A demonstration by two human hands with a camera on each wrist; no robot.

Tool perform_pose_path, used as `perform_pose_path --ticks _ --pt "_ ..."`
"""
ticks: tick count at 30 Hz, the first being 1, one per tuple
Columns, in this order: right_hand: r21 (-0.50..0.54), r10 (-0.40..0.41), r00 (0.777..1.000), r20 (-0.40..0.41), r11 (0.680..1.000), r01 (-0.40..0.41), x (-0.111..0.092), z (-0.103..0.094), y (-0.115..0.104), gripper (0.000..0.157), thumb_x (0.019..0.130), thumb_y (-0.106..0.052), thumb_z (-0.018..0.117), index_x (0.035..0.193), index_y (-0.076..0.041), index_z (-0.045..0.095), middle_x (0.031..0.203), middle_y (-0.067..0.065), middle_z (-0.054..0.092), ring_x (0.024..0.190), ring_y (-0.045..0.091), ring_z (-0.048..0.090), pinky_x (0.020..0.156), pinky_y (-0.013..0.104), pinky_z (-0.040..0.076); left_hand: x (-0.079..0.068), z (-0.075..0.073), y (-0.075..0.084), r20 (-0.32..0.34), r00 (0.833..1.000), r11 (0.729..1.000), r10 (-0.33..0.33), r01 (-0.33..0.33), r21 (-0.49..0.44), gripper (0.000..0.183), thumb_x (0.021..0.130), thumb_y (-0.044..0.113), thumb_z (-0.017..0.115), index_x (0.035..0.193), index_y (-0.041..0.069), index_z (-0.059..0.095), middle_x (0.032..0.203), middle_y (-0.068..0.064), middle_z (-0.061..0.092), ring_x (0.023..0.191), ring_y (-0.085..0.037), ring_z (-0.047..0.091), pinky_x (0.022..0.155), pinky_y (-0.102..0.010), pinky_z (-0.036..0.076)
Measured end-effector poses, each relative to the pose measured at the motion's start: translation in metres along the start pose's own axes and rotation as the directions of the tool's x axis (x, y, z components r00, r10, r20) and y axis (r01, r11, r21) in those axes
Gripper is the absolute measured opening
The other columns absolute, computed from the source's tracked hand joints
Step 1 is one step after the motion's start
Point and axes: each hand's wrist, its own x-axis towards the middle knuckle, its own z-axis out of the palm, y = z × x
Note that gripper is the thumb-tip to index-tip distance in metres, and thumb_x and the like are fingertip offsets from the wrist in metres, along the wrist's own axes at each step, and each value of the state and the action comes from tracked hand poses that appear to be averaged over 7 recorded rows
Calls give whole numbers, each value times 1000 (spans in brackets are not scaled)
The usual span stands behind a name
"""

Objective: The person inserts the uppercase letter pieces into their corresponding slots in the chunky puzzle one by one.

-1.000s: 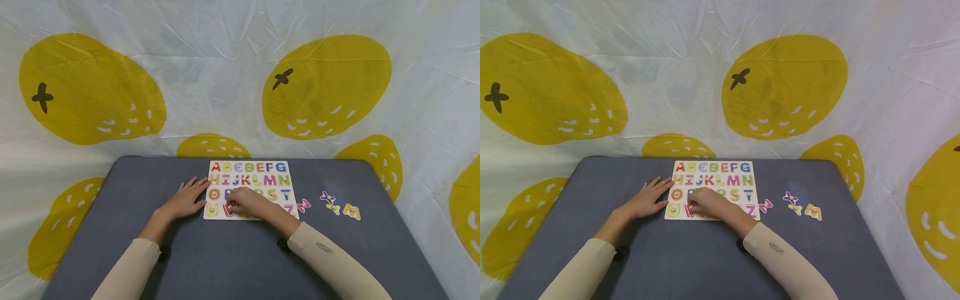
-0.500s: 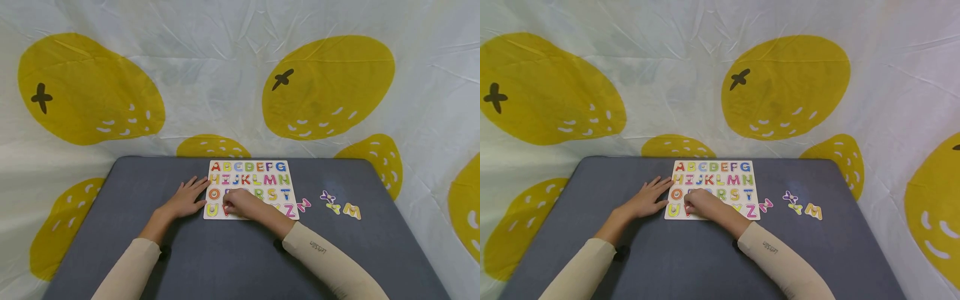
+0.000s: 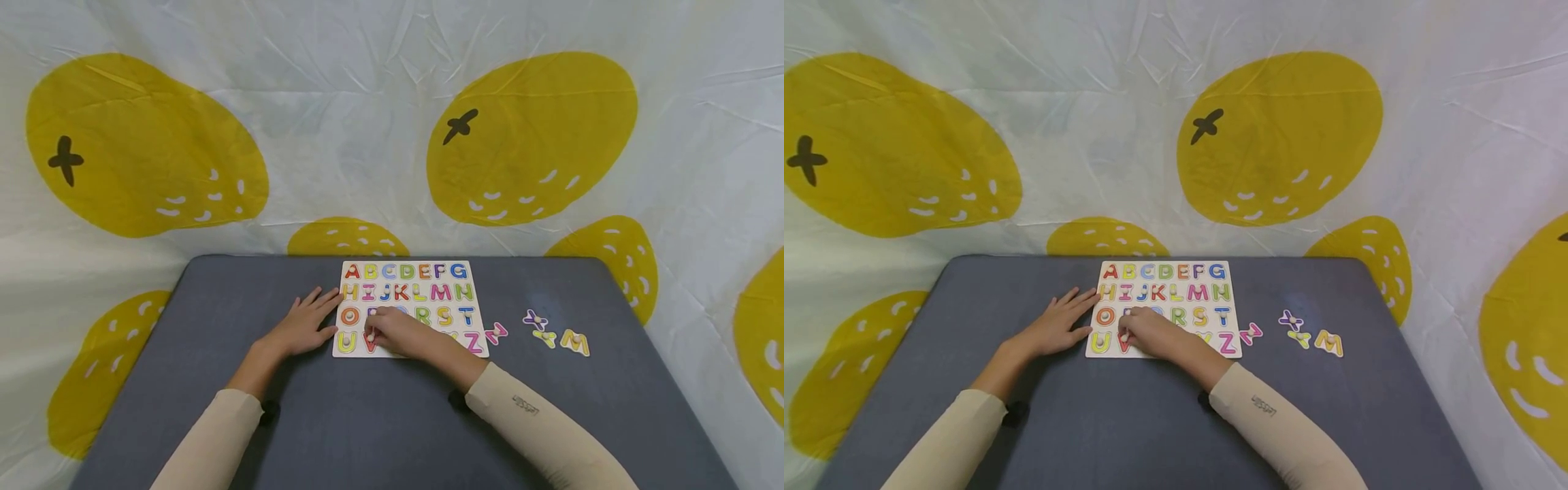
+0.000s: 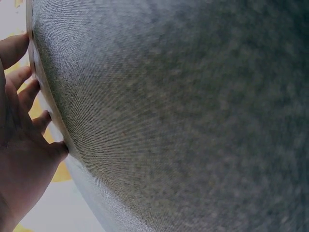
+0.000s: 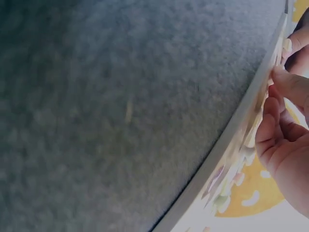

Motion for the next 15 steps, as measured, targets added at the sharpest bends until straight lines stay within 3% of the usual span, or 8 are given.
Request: perform_pose_path --ticks 6,10,15 --pt "-50 26 1000 -11 998 -27 -8 -5 3 12 97 -4 68 104 -10 74 99 4 70 93 21 63 88 36 53 0 0 0 -3 1000 1000 4 -4 6 69 104 35 59 164 17 32 171 -9 29 158 -44 17 118 -76 14" --pt "-35 -2 1000 -29 999 1 -16 -13 7 14 96 -2 66 105 -9 75 99 5 70 91 21 62 85 35 52 0 0 1 5 1000 1000 2 -2 4 70 104 37 59 164 17 31 171 -8 28 158 -44 16 118 -76 14" --pt "9 30 999 -33 1000 -30 -32 -28 13 16 98 -4 67 110 -8 75 104 5 71 94 19 60 85 34 52 0 0 1 10 1000 1000 -2 2 -7 71 103 37 59 165 18 30 171 -7 26 159 -43 14 119 -75 12"
